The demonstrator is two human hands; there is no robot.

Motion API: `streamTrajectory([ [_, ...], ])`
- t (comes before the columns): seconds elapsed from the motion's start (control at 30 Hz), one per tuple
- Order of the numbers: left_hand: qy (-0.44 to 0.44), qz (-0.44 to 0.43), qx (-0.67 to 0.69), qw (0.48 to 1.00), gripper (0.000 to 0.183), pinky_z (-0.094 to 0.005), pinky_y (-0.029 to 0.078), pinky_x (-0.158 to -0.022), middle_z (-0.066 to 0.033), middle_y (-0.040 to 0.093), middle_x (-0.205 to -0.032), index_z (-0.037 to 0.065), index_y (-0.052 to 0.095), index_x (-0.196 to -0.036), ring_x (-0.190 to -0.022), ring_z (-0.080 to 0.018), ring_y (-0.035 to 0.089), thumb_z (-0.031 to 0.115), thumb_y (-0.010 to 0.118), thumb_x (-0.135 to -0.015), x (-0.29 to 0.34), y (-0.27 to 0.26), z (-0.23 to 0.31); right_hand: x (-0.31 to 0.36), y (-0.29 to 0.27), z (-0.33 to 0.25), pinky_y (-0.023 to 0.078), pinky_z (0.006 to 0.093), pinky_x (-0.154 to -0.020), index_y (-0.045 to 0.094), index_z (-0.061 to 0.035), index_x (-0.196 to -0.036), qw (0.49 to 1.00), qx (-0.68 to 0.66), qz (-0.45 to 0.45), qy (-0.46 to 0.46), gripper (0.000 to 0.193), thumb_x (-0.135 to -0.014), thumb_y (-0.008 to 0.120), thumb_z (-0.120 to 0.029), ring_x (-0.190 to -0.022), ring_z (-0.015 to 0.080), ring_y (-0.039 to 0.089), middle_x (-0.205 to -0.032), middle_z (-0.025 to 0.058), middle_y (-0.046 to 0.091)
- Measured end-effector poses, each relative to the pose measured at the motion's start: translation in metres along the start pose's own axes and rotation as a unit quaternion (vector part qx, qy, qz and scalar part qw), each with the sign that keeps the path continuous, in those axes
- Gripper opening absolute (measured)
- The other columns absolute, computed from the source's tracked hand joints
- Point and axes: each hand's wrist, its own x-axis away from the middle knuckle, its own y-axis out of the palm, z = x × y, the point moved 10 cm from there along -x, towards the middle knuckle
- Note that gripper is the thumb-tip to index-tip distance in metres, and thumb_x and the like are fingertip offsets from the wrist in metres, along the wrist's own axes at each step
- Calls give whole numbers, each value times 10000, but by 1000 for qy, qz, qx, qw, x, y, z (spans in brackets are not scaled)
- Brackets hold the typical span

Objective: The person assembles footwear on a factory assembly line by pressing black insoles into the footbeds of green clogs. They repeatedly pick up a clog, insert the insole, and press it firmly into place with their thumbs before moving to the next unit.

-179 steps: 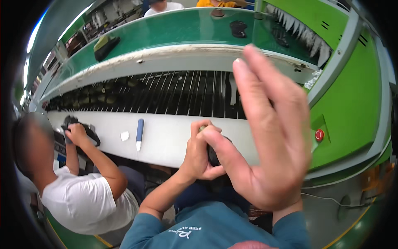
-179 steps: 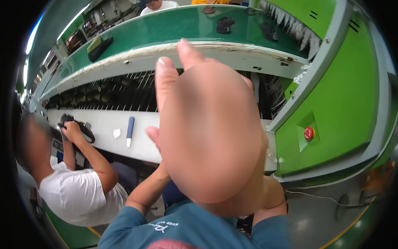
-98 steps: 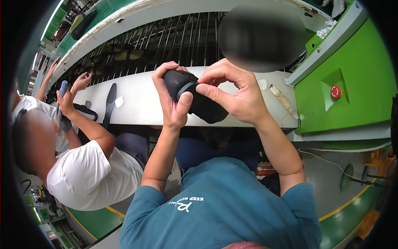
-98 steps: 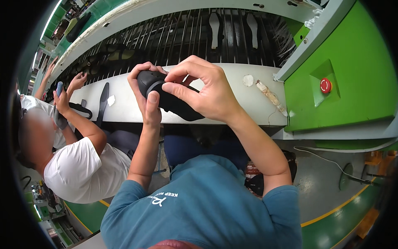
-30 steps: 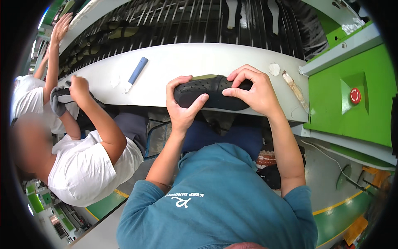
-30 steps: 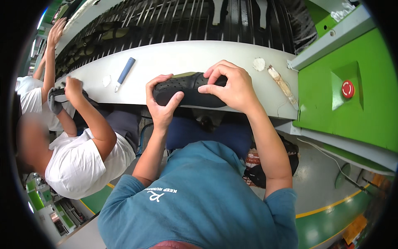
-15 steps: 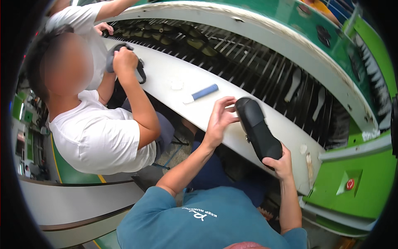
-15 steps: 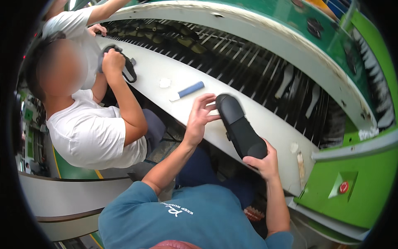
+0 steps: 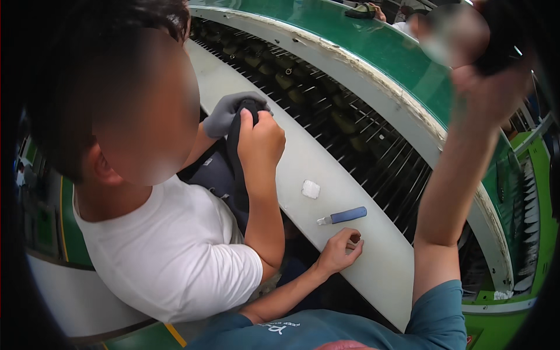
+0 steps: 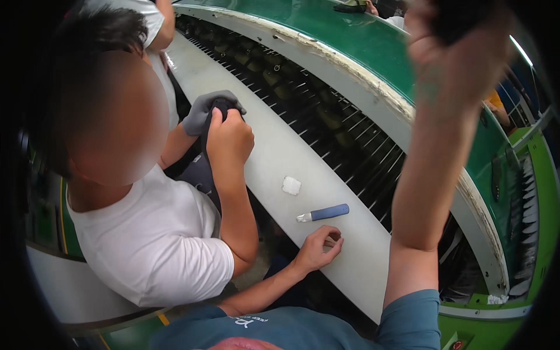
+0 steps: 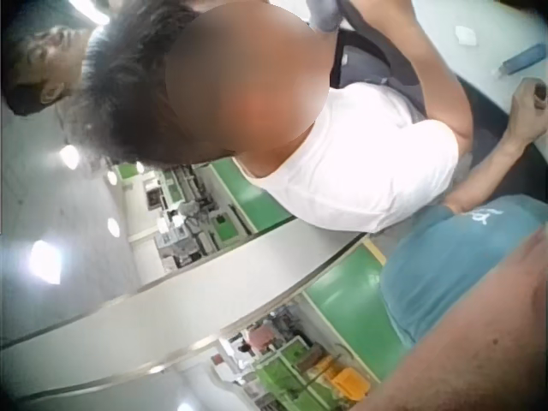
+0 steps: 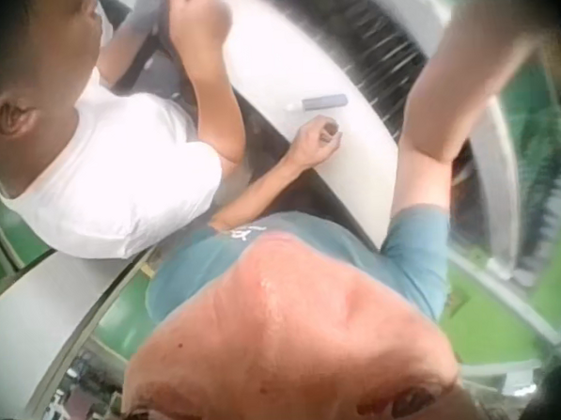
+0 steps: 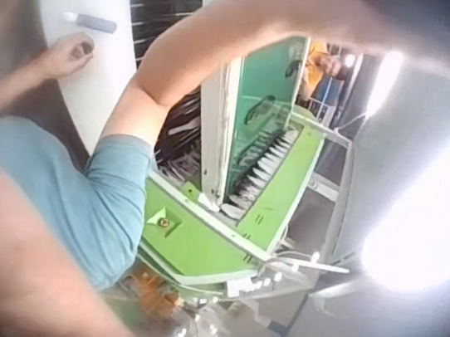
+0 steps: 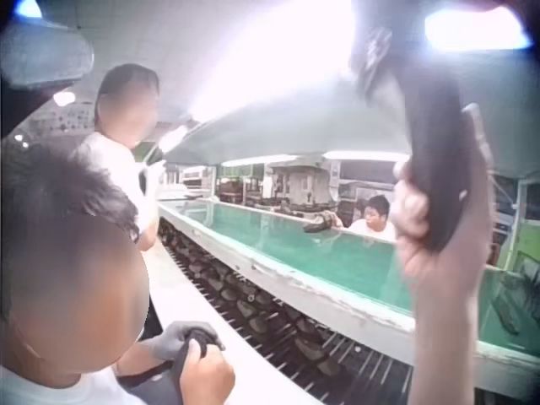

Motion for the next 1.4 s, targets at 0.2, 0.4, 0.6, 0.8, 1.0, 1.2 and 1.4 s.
streamTrajectory([
  [0.2, -16, 1, -18, 1000, 215, -387, 675, -827, -207, 746, -1058, -43, 682, -1161, -940, -316, 807, 79, 767, -1004, 1, -11, -9, 186, -60, 86, 498, 263, -502, 648, -7, -1347, 963, -20, 83, 257, 601, -1169, 505, -562, -599, 169, 627, -976, 177, 717],
  [0.4, -47, -18, 14, 999, 220, -376, 651, -888, -173, 764, -1078, -30, 694, -1185, -987, -259, 795, 117, 761, -1037, 5, -7, -13, 365, -153, -38, 522, 293, -455, 606, 23, -1326, 909, 138, 152, 363, 725, -982, 800, -585, -578, 192, 671, -958, 150, 722],
  [0.6, -33, -1, 79, 996, 290, -358, 623, -937, -122, 721, -1240, -15, 643, -1320, -1154, -215, 717, 117, 727, -1075, 19, 0, -11, 501, -204, -143, 626, 330, -836, 606, 75, -1483, 830, 237, 254, 437, 822, -844, 967, -297, -942, 198, 762, -1132, 135, 772],
  [0.8, 132, -76, -11, 988, 669, -470, 517, -1135, -185, 429, -1677, 80, 521, -1580, -1525, -321, 475, 266, 794, -999, 50, 58, 56, 548, -242, -211, 567, 341, -1058, 708, 44, -1410, 769, 348, 170, 509, 717, -795, 999, -183, -1158, 185, 727, -1269, 110, 777],
  [1.0, 53, -150, 11, 987, 491, -437, 475, -1179, -184, 445, -1668, 82, 593, -1489, -1495, -299, 503, 182, 756, -1037, 68, 123, 40, 567, -246, -225, 577, 340, -1034, 719, -25, -1406, 765, 361, 105, 523, 732, -778, 1029, -238, -1141, 173, 726, -1223, 95, 781],
  [1.2, 61, -144, -7, 988, 313, -411, 370, -1233, -185, 580, -1517, 52, 634, -1308, -1417, -279, 535, 156, 753, -1037, 70, 130, 43, 573, -244, -238, 576, 351, -996, 648, -72, -1437, 783, 343, 103, 508, 693, -872, 973, -303, -1082, 194, 743, -1155, 128, 793],
  [1.4, 67, -147, -29, 986, 278, -418, 364, -1240, -172, 597, -1484, 55, 640, -1245, -1420, -270, 534, 161, 773, -1026, 77, 129, 43, 592, -250, -268, 567, 366, -1040, 644, -41, -1374, 780, 393, 179, 453, 520, -962, 901, -228, -1142, 239, 766, -1218, 150, 797],
])
